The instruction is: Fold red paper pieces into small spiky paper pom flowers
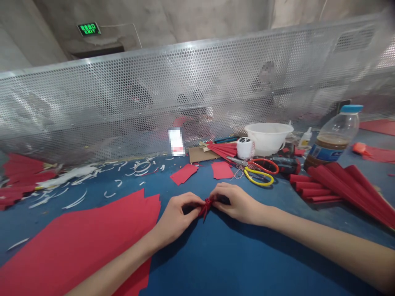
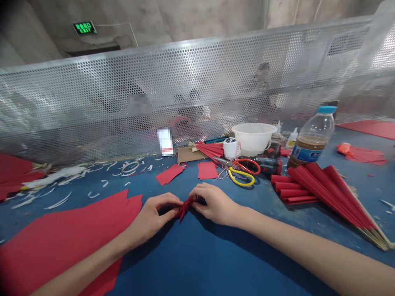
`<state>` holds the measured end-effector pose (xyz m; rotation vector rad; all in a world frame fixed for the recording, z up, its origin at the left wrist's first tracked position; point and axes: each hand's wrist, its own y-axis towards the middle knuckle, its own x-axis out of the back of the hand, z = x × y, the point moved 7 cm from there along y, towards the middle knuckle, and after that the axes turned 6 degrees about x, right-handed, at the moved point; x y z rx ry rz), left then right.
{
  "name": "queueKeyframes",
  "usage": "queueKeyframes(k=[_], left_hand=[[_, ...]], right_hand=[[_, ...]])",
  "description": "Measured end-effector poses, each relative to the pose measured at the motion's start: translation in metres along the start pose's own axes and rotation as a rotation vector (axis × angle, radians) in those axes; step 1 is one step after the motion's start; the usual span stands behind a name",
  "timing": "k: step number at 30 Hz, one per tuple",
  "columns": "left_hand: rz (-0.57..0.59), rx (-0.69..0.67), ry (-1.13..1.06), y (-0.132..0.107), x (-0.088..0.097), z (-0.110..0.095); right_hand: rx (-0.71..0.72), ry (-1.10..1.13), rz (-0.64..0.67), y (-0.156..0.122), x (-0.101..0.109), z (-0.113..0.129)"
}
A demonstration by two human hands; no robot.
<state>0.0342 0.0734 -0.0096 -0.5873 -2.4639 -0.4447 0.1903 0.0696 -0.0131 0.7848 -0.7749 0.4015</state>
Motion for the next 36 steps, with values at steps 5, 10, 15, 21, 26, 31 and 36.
queueKeyframes(k=[5,10,15,21,26,31,36], left_hand=[[-0.011,-0.073,0.092,-0.007,-0.001,-0.017],[-0.036,-0.062,0.166,-0.006,-0.003,-0.017],[-0.044,-0.073,0.139,-0.005,-0.004,-0.016],[0.005,-0.108,0.067,-0.004,-0.003,-0.009],[-0.002,-0.064,0.108,-0.001,-0.002,-0.005],[-0.009,-0.054,0.073,-0.005,-0.004,-0.013],[-0.053,-0.119,0.132,-0.007,-0.004,-0.015]], right_hand=[[-0.009,0.019,0.000,0.000,0.000,0.001],[0.010,0.026,0.007,0.001,0.000,0.003],[0.002,0.017,0.033,0.000,-0.004,0.002],[0.012,0.011,0.038,-0.001,-0.004,0.002],[0.061,0.020,0.058,0.000,-0.005,0.005],[0.049,0.020,0.047,-0.001,-0.005,0.004],[0.042,0.020,0.059,-0.002,-0.005,0.005]])
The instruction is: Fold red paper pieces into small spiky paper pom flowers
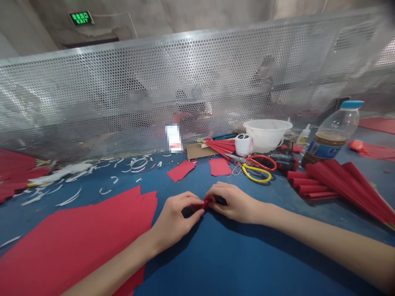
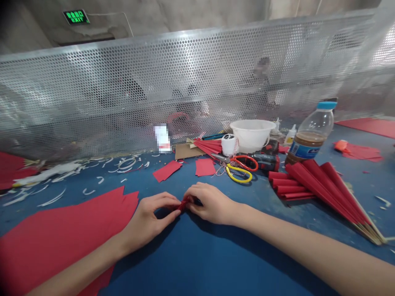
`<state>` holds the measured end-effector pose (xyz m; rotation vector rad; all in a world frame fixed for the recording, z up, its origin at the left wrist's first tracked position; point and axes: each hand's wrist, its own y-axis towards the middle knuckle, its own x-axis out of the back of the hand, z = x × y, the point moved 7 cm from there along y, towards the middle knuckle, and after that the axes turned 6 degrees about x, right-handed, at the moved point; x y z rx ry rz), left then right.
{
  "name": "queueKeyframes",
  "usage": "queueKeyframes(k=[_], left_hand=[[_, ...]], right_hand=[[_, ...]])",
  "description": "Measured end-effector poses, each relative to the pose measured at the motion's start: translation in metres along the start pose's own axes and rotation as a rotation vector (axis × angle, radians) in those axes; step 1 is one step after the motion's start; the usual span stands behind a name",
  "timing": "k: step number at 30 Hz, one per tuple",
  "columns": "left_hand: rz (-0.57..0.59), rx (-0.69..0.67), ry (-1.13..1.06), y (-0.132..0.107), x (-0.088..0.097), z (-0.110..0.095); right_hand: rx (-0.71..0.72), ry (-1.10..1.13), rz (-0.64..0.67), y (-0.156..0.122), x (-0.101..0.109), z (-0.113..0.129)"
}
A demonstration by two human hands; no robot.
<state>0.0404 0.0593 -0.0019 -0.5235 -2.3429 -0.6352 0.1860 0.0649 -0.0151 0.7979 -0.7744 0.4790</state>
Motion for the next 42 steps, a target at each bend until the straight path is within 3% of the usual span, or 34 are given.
queueKeyframes(k=[7,17,26,34,42], left_hand=[[-0.017,-0.029,0.029,-0.001,0.000,0.004],[0.053,0.122,-0.195,0.002,-0.003,0.019],[0.039,0.070,-0.088,0.006,0.003,0.014],[0.110,0.113,-0.230,0.003,-0.003,0.012],[0.255,0.068,-0.098,0.005,-0.007,0.006]], right_hand=[[-0.001,0.025,0.028,-0.001,-0.001,0.002],[0.020,-0.016,0.048,0.000,-0.003,0.003],[0.089,-0.065,0.072,0.001,0.001,0.015],[0.087,-0.139,0.079,-0.001,0.000,0.022],[0.160,-0.141,0.117,-0.001,0.000,0.026]])
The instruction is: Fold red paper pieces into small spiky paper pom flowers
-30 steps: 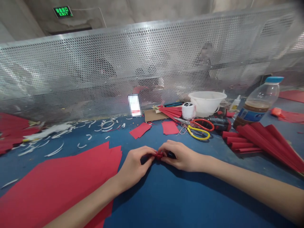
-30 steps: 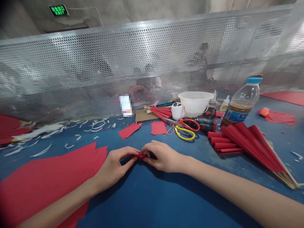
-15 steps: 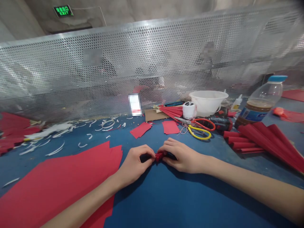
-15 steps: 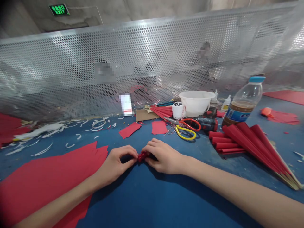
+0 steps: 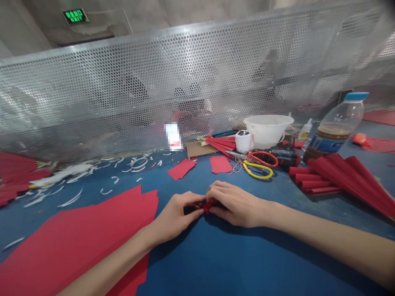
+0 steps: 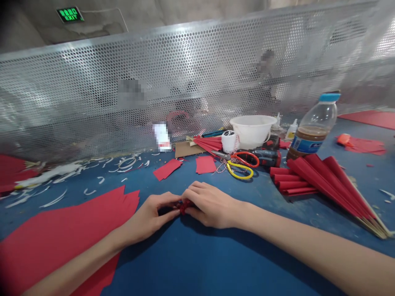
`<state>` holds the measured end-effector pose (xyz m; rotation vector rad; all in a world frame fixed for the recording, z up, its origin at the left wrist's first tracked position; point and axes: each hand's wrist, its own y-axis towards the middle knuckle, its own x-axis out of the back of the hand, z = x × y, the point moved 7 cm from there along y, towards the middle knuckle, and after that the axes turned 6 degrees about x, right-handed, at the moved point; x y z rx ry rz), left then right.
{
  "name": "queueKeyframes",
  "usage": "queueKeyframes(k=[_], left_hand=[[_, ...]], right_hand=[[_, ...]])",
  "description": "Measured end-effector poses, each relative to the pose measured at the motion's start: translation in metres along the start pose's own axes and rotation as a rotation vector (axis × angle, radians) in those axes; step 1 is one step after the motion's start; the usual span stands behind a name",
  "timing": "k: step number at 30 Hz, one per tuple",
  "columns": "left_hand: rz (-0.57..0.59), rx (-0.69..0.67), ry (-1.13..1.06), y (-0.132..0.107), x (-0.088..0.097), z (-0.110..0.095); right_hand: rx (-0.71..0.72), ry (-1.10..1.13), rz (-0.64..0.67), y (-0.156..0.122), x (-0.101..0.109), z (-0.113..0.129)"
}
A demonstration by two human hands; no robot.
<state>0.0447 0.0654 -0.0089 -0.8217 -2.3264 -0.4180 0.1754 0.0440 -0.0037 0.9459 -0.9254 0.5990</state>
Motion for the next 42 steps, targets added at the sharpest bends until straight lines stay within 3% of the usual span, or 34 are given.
queueKeyframes(k=[10,19,25,29,36,42], left_hand=[[-0.007,0.071,-0.159,0.003,-0.001,0.014],[-0.107,-0.011,0.036,0.001,0.005,0.009],[-0.159,0.049,0.125,0.000,0.007,0.017],[-0.102,-0.031,0.174,0.002,0.004,0.008],[-0.089,-0.032,0.218,0.002,0.001,0.005],[-0.138,0.005,0.220,0.004,0.001,0.007]], right_hand=[[-0.009,-0.052,-0.107,-0.004,-0.003,-0.005],[-0.018,-0.047,-0.166,-0.006,-0.001,-0.008],[-0.087,0.129,-0.205,-0.008,0.001,-0.015],[-0.154,0.217,-0.209,-0.008,0.003,-0.014],[-0.437,0.504,-0.229,-0.009,-0.002,-0.034],[-0.483,0.723,-0.182,-0.007,-0.011,-0.044]])
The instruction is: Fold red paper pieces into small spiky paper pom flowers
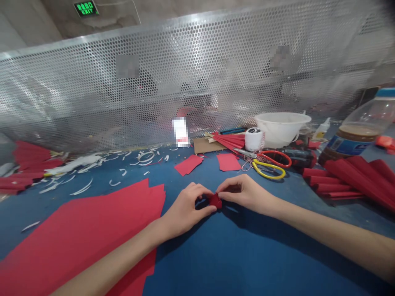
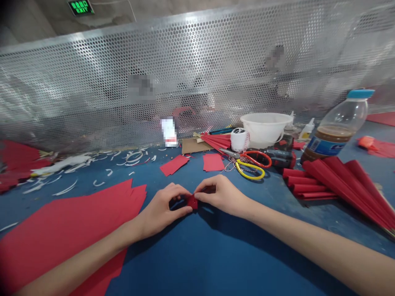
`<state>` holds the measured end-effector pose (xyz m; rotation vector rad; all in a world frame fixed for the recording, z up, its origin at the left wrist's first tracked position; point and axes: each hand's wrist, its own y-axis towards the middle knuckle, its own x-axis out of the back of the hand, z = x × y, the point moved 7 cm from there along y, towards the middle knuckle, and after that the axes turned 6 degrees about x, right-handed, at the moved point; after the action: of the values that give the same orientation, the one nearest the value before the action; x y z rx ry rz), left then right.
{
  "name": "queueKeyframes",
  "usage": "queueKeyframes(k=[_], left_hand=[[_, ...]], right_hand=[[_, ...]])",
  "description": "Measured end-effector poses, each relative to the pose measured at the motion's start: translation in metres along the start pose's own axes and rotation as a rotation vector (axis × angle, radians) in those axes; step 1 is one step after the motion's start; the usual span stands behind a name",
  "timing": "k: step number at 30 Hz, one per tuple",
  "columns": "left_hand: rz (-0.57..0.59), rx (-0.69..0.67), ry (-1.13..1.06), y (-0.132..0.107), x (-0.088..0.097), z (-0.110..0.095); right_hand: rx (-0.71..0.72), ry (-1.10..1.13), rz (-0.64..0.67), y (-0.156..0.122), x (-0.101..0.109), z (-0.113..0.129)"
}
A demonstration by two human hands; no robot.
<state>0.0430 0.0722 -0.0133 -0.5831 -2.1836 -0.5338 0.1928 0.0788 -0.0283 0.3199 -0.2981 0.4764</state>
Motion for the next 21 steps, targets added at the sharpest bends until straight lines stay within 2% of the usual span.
queueKeyframes(k=[7,11,14,17,21], left_hand=[[-0.017,0.015,-0.006,0.0007,0.0009,0.0006],[-0.033,0.052,-0.021,0.0010,0.0014,0.0040],[-0.042,0.092,-0.023,0.0020,0.0007,0.0076],[-0.041,0.119,-0.033,0.0031,-0.0005,0.0093],[-0.036,0.129,-0.042,0.0032,-0.0019,0.0064]], right_hand=[[-0.019,0.013,-0.024,0.0012,0.0008,-0.0005],[-0.048,0.040,0.032,0.0033,-0.0013,-0.0004],[-0.032,-0.130,-0.003,0.0024,0.0000,-0.0005],[0.036,-0.376,-0.089,0.0010,0.0021,0.0025],[0.119,-0.583,-0.145,0.0054,0.0002,0.0037]])
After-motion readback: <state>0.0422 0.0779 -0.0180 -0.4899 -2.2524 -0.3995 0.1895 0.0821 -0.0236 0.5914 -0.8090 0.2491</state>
